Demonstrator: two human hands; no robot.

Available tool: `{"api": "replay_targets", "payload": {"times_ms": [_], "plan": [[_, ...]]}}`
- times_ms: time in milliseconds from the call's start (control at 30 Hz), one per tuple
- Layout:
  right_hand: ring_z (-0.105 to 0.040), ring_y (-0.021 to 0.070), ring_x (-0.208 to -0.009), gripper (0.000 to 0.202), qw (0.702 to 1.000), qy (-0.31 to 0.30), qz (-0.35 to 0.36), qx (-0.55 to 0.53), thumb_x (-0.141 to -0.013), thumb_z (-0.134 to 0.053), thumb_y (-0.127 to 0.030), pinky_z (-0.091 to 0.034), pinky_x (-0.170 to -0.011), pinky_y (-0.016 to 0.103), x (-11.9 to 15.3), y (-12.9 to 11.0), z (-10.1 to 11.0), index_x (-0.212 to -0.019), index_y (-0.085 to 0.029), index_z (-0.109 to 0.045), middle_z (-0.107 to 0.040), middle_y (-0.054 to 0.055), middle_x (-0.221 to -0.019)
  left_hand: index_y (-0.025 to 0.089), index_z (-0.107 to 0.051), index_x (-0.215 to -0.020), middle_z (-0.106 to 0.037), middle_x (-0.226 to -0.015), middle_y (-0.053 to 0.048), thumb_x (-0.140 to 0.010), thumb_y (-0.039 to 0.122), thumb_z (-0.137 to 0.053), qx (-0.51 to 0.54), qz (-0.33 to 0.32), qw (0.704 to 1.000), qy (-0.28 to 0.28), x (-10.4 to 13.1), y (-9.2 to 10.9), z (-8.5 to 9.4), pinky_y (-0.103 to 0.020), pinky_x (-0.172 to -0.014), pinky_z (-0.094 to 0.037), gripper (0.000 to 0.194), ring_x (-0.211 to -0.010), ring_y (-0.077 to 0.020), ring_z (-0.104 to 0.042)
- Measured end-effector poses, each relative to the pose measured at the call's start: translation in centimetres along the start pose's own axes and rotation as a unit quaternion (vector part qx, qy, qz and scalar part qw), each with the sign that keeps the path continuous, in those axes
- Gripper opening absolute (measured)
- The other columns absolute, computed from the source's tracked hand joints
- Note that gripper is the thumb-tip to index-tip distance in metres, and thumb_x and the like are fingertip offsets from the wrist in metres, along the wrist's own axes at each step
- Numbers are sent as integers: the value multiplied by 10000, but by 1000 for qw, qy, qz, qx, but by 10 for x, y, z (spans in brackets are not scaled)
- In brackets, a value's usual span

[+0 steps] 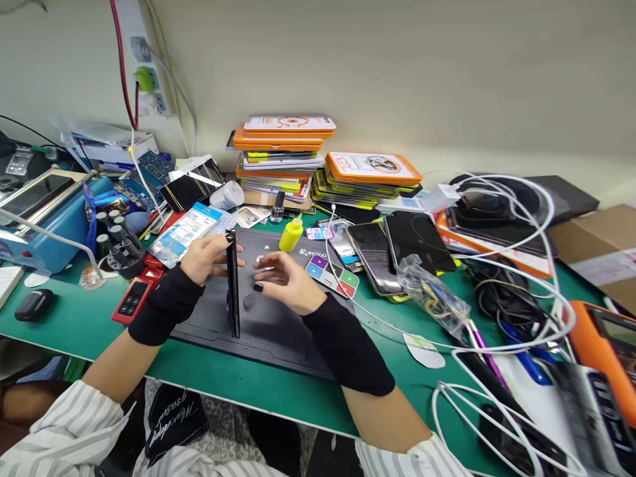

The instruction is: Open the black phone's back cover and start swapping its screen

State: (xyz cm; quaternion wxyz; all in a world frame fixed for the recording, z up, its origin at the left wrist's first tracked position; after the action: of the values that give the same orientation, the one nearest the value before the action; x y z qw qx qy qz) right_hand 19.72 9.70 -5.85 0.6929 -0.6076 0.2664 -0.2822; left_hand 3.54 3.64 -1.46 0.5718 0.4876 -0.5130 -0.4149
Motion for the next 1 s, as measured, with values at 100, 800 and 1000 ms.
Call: {"api": "replay_targets", "payload": {"times_ms": [100, 800, 1000], "plan": [[-581, 170, -847, 751, 994, -42, -56, -88, -489, -788, -456, -497, -766, 339, 2, 1, -19, -1028, -147, -365, -522, 117, -1019, 112, -503, -927, -557, -990, -57, -612, 610, -518, 18, 14, 1000, 6, 1, -6, -8, -183, -577, -503, 589, -651, 29, -507], [-482, 125, -546, 536, 985, 137, -78, -75, -429, -605, -336, -428, -531, 283, 14, -11, -35, -908, -140, -468, -540, 9, -651, 146, -513, -1139, -575, -1095, -73, -549, 678, -573, -56, -55, 997, -15, -12, -27, -19, -45, -630, -459, 796, -723, 32, -550], [-472, 126, -524, 551, 976, 176, -100, -78, -408, -588, -344, -413, -460, 268, 19, -15, -31, -902, -115, -506, -550, 17, -633, 133, -568, -1093, -577, -1096, -84, -489, 666, -638, -87, -13, 992, -90, -13, -31, -17, -59, -618, -449, 808, -713, 31, -531]]}}
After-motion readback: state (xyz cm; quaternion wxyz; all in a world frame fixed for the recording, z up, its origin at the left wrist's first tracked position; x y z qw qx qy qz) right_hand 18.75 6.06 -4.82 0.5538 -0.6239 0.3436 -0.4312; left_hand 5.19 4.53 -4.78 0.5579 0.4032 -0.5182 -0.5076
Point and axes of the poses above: each hand's wrist, its own x-axis away from the middle knuckle, its own z-axis out of the back of the hand, y = z × x, the point moved 2 cm from there along -x, towards the middle knuckle
